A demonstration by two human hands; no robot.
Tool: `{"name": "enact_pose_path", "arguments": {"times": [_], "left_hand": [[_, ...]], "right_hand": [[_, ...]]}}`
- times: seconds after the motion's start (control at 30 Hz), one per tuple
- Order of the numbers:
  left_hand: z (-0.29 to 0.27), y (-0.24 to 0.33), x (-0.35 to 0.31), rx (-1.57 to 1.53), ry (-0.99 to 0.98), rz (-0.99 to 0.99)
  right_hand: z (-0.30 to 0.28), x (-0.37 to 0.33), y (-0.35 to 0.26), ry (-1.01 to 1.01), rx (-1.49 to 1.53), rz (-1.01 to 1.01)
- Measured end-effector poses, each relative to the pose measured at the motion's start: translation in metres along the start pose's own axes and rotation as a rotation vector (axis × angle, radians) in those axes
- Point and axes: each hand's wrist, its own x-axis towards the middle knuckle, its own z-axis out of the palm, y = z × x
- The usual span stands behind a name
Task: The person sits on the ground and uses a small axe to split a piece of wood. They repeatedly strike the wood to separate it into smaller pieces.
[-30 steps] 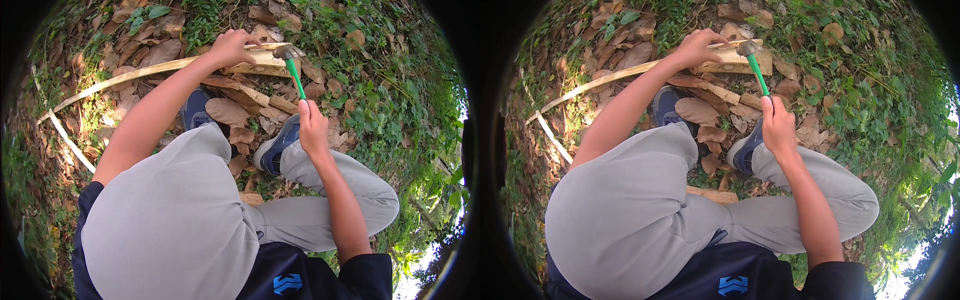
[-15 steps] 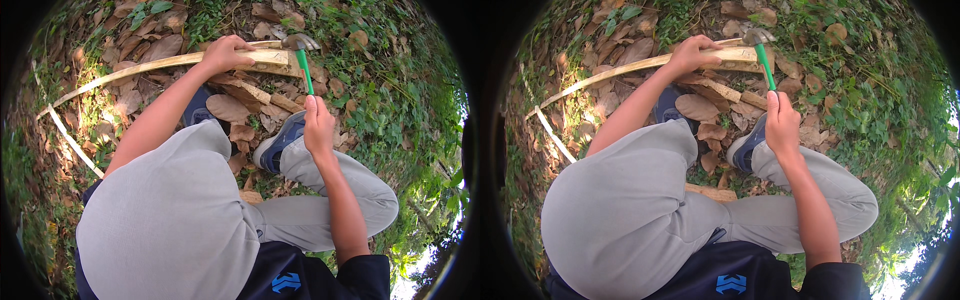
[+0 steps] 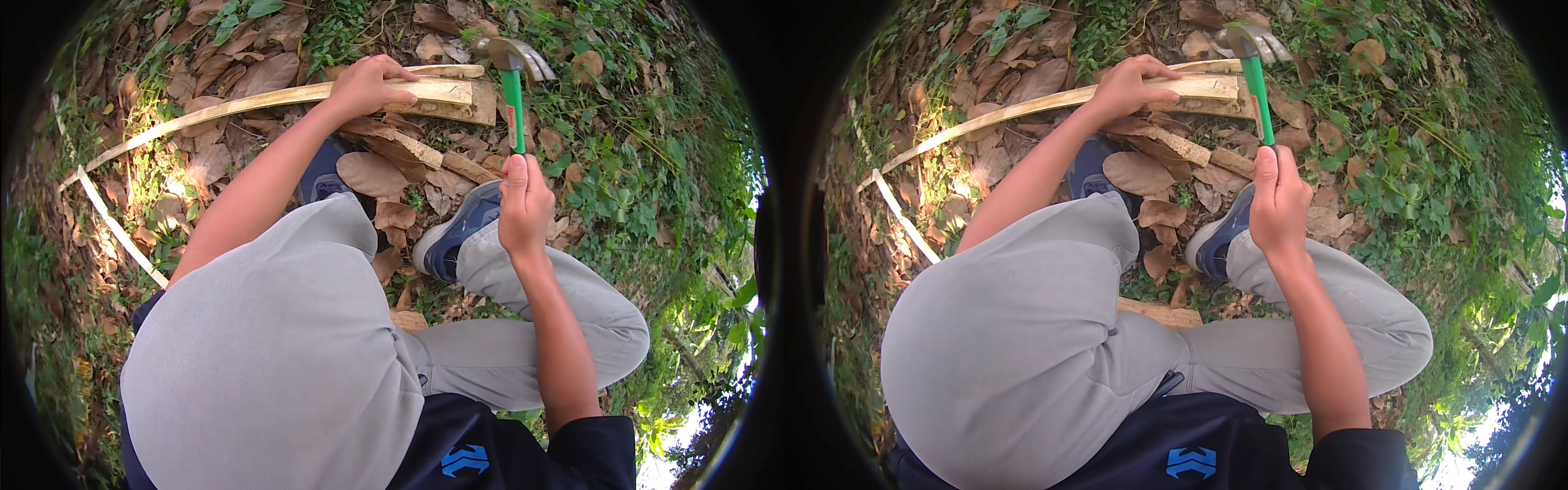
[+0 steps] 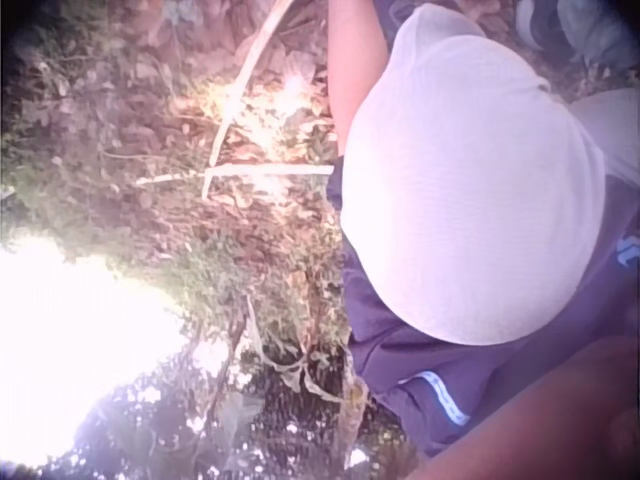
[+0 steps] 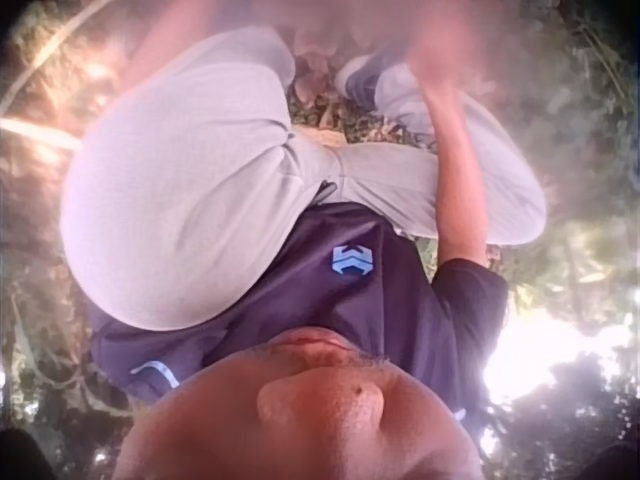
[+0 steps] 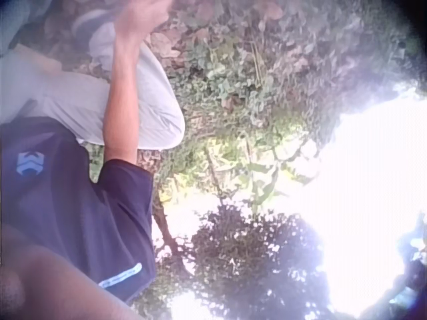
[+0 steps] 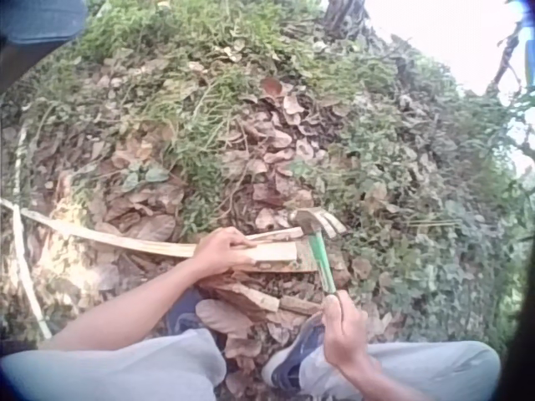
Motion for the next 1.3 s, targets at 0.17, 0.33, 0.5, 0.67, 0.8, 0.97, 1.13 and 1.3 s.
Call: {"name": "enact_pose_path", "arguments": {"times": [0.17,0.33,0.5,0.67,0.8,0.97,1.13,1.3], "left_hand": [[0.002,0.000,0.003,-0.007,-0.020,-0.019],[-0.001,-0.001,0.001,0.002,-0.034,-0.049],[0.001,0.000,0.001,-0.002,-0.018,-0.045],[-0.001,0.004,0.002,0.009,-0.036,-0.048],[-0.002,0.004,-0.001,0.024,0.006,-0.021],[-0.003,0.005,-0.003,0.016,-0.013,-0.051],[-0.003,0.003,0.001,-0.004,-0.027,-0.046],[0.001,0.001,-0.002,0.003,0.020,-0.024]], "right_hand": [[0.016,-0.005,0.035,-0.068,-0.152,0.026],[0.012,-0.007,0.022,-0.108,-0.141,0.068],[0.007,-0.007,0.011,-0.018,-0.022,-0.026],[0.019,-0.007,0.041,-0.095,-0.130,0.117],[0.011,-0.006,0.027,-0.048,-0.009,0.139],[0.011,-0.002,0.029,0.006,0.035,0.014],[0.019,-0.001,0.046,-0.103,-0.138,0.148],[0.011,-0.002,0.013,-0.003,-0.060,0.023]]}}
